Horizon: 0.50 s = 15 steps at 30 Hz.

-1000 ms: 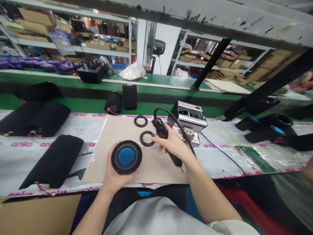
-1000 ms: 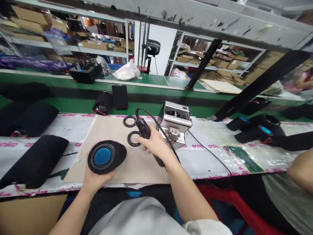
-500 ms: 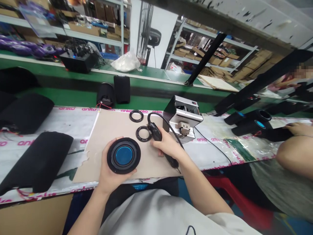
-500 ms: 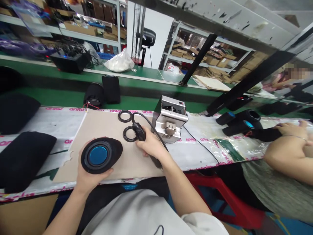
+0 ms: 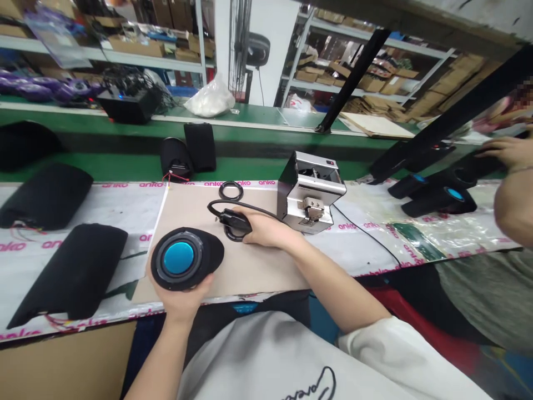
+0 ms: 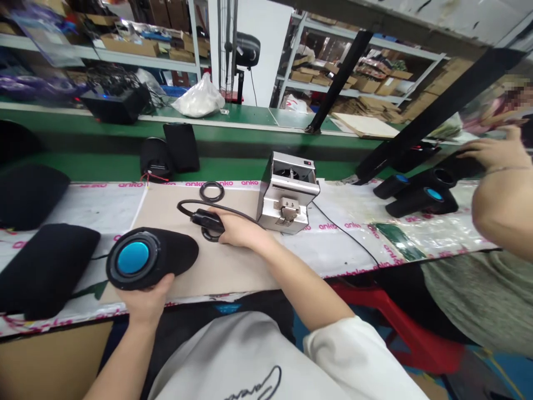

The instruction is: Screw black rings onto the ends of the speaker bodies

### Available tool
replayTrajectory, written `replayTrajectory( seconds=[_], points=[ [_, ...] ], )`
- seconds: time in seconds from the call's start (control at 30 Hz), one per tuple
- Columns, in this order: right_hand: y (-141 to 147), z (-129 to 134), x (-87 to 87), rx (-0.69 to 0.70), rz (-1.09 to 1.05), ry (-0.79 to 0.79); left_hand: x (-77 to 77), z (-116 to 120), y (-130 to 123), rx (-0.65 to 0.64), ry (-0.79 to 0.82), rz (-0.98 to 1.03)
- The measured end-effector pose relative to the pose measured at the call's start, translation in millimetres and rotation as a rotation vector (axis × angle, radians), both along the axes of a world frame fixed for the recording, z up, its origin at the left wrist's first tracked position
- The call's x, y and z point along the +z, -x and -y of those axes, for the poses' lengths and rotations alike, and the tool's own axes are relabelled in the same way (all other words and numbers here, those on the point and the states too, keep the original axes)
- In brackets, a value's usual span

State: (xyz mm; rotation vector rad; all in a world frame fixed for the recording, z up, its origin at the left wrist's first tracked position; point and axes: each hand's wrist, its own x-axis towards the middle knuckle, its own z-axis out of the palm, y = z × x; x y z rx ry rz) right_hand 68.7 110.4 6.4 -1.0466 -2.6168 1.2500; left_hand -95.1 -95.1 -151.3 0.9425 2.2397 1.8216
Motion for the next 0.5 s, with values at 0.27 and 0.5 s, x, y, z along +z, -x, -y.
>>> replayTrajectory(
  seconds=[0.27, 0.5],
  points=[
    [-34.4, 36.8, 4.9, -0.114, 0.007, -0.062, 37.8, -10.3, -10.1, -0.086, -0.270, -0.350],
    [-71.3, 36.5, 18.7, -0.174, 0.049, 0.013, 30.8, -6.3, -5.3, -0.066, -0.197, -0.319]
  ],
)
